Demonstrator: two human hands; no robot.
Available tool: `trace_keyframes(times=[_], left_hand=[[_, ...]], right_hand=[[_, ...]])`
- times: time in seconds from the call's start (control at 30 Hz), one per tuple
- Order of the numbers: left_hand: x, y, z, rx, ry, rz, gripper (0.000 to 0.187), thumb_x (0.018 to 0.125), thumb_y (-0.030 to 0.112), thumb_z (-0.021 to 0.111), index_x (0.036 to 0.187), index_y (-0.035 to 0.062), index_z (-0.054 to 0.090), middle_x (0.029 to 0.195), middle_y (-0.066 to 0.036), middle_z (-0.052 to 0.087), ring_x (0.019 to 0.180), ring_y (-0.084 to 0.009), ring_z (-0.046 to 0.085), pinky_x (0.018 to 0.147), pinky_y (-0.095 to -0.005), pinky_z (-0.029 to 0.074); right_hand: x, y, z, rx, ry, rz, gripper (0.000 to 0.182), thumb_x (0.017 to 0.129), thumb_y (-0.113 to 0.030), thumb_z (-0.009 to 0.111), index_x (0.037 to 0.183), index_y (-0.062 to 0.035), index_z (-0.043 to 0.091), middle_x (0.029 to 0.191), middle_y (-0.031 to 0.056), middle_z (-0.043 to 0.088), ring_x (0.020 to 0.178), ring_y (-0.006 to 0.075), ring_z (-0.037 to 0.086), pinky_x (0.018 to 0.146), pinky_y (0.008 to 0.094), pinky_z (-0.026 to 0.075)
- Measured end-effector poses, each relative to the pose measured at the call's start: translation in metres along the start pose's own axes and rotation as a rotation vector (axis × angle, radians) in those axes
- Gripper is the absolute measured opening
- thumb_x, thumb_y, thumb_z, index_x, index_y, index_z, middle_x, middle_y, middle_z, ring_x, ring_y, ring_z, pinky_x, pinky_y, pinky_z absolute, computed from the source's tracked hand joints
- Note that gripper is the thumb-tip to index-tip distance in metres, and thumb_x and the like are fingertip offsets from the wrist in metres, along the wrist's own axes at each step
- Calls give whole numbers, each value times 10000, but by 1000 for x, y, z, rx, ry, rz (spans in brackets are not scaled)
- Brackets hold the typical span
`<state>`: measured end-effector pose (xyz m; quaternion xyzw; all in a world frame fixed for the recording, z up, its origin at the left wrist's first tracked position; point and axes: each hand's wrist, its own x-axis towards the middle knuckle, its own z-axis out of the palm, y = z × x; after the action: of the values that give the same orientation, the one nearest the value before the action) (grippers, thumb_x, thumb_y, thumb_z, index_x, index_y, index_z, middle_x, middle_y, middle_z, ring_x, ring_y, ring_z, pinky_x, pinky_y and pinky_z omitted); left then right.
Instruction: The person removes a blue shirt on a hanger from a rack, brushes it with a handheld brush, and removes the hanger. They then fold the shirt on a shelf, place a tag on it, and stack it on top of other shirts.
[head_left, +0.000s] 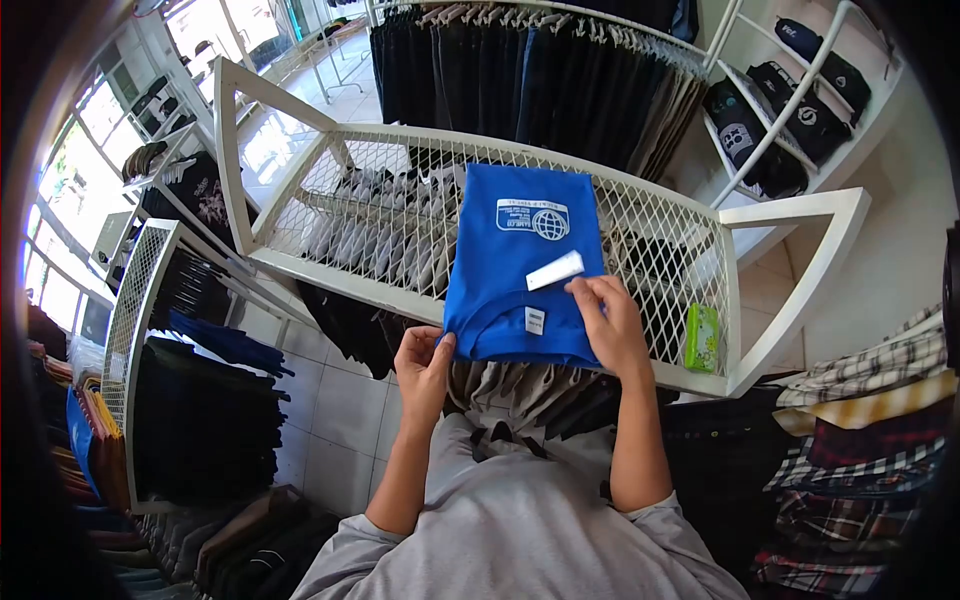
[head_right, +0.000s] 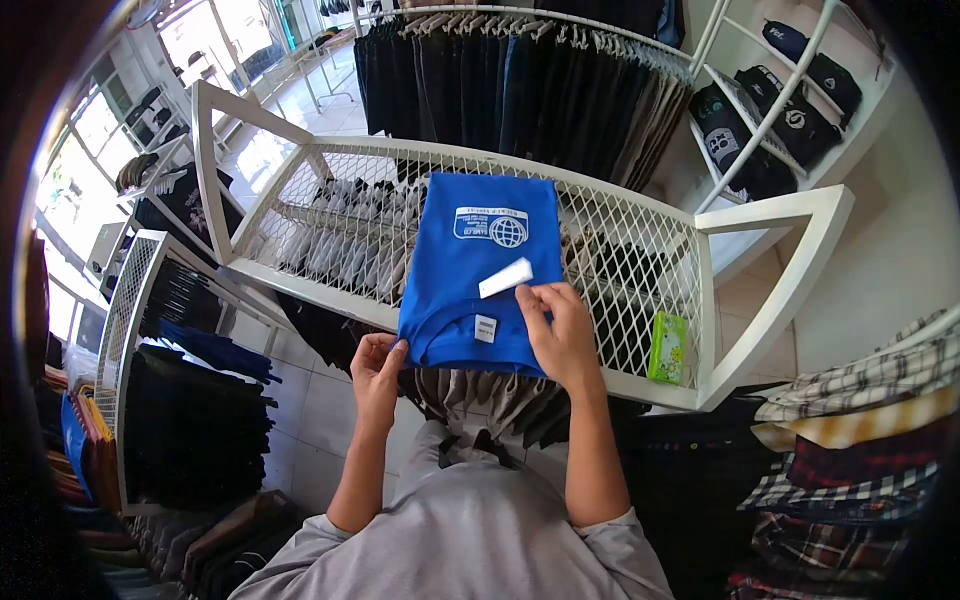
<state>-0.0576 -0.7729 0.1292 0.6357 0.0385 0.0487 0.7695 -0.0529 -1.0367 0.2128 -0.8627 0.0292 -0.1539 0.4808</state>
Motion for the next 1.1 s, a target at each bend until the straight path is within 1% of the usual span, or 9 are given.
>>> trace_keyframes(times=[0.13, 0.2, 0.33, 0.43, 0.6, 0.77, 0.9, 0.97, 1.1], left_hand=[[-6, 16, 6, 421, 185, 198, 173, 909, 64, 745, 1022, -1, 631, 955, -89, 659, 874, -164, 635, 765, -306, 517], [2, 49, 22, 726, 164, 714, 201, 882, 74, 741, 1046, -4, 656, 1018, -151, 658, 930, -278, 641, 811, -379, 534], [40, 74, 42, 945, -226, 850, 340, 956, 158, 670, 1259, 4, 649, 1326, -215, 629, 1260, -388, 579, 1082, -475, 427], [57, 47, 46, 1206, -398, 762, 459, 1020, 255, 585, 1411, 16, 570, 1467, -245, 541, 1408, -397, 474, 1189, -527, 304], [59, 47, 44, 1249, -439, 579, 500, 1058, 285, 507, 1468, -1, 505, 1522, -255, 485, 1473, -401, 391, 1217, -596, 209], [142, 59, 99, 1080, -372, 898, 459, 1037, 233, 511, 1425, -12, 528, 1477, -251, 529, 1425, -422, 443, 1176, -615, 288], [226, 11, 129, 1087, -433, 903, 530, 1047, 325, 481, 1478, 16, 493, 1529, -225, 491, 1462, -408, 399, 1204, -598, 251], [241, -12, 119, 1250, -417, 703, 682, 1045, 504, 416, 1553, 49, 413, 1611, -197, 395, 1518, -381, 315, 1234, -601, 170], [235, 5, 109, 1362, -277, 473, 829, 1021, 651, 340, 1603, 62, 320, 1681, -164, 266, 1557, -357, 232, 1233, -644, 81]], right_hand=[[-23, 5, 3, -191, 184, -175, 323, 997, -302, 662, 1106, -1, 708, 1058, 158, 665, 975, 340, 667, 852, 424, 514], [-21, -5, -2, -250, 199, -178, 309, 984, -279, 678, 1135, -11, 707, 1119, 163, 663, 1028, 359, 664, 895, 443, 512], [-4, -16, 10, -317, 145, -312, 392, 986, -286, 667, 1260, -7, 661, 1285, 207, 634, 1205, 390, 610, 1031, 471, 467], [2, 24, 44, -653, -109, -325, 590, 1018, -401, 595, 1474, -34, 522, 1537, 245, 470, 1433, 418, 432, 1184, 489, 344], [20, 12, 18, -477, -211, -193, 590, 1024, -429, 575, 1412, 15, 571, 1483, 260, 523, 1394, 411, 485, 1161, 476, 383], [128, 11, 35, -370, 48, -268, 514, 1027, -371, 566, 1360, 18, 612, 1411, 256, 584, 1341, 392, 542, 1136, 434, 417], [182, 84, 87, -552, 67, -340, 555, 1040, -393, 503, 1430, -1, 551, 1488, 222, 526, 1412, 373, 466, 1190, 472, 339], [185, 92, 89, -679, 38, -220, 709, 1038, -526, 422, 1526, -12, 437, 1602, 192, 406, 1514, 347, 326, 1255, 519, 192], [178, 96, 75, -722, 207, 91, 797, 1037, -611, 321, 1570, -20, 373, 1625, 187, 375, 1536, 347, 290, 1255, 584, 112]])
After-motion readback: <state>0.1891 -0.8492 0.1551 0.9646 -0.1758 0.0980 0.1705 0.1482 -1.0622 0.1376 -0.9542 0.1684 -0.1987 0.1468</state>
